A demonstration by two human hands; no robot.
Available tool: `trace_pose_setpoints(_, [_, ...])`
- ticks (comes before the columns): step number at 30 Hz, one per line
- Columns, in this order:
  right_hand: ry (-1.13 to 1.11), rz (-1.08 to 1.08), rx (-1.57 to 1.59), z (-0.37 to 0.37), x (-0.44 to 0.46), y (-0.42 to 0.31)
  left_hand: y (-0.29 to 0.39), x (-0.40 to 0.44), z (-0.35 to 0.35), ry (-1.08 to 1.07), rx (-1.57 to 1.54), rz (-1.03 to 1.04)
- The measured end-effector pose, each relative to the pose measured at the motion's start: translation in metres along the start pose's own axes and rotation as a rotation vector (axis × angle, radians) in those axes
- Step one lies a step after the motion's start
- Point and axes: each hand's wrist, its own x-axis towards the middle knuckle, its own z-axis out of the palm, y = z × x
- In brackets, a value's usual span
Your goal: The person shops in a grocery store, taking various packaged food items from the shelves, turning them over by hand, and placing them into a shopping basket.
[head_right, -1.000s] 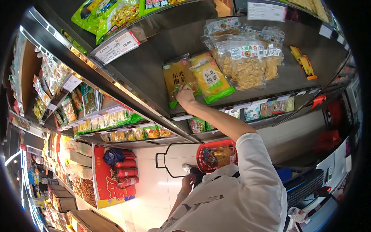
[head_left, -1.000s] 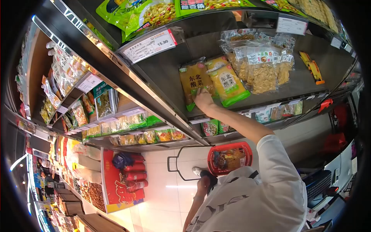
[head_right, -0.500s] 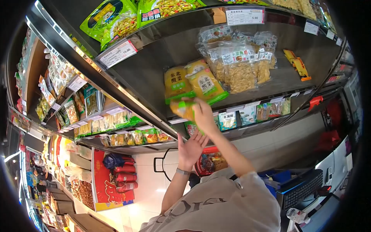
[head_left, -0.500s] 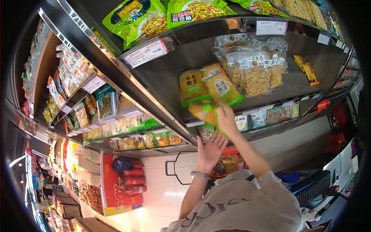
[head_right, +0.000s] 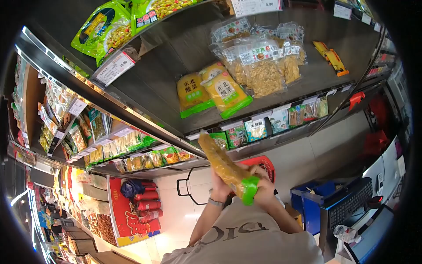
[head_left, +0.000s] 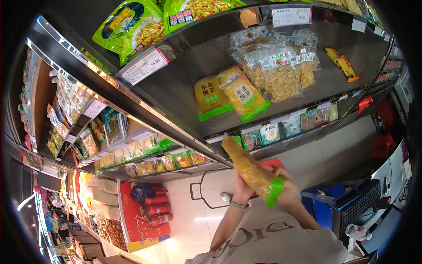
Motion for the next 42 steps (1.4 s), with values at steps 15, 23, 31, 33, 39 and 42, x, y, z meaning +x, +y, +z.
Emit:
trace_pose_setpoints(15, [0.075,0.475,0.558,0.009,0.005,0.009,0.016,-0.068,0.087,0.421,1.311,0.595])
trace_pose_setpoints(23, [0.069,0.584,0.565,-0.005,0.013,0.02,0.01,-0.087,0.085,0.399,1.209,0.565])
trace_pose_setpoints(31, [0.147,0.58,0.508,-0.003,0.01,0.019,0.009,-0.091,0.066,0.417,1.401,0.489])
trace_pose_setpoints(33, [0.086,0.605,0.6,-0.005,0.011,0.02,0.007,-0.09,0.065,0.375,1.382,0.584])
trace_pose_setpoints(39, [0.08,0.595,0.468,0.011,0.008,0.009,0.014,-0.109,0.095,0.334,1.505,0.641])
trace_pose_setpoints(42, [-0.028,0.513,0.8,0.006,0.015,0.011,0.02,-0.119,0.111,0.317,1.448,0.676])
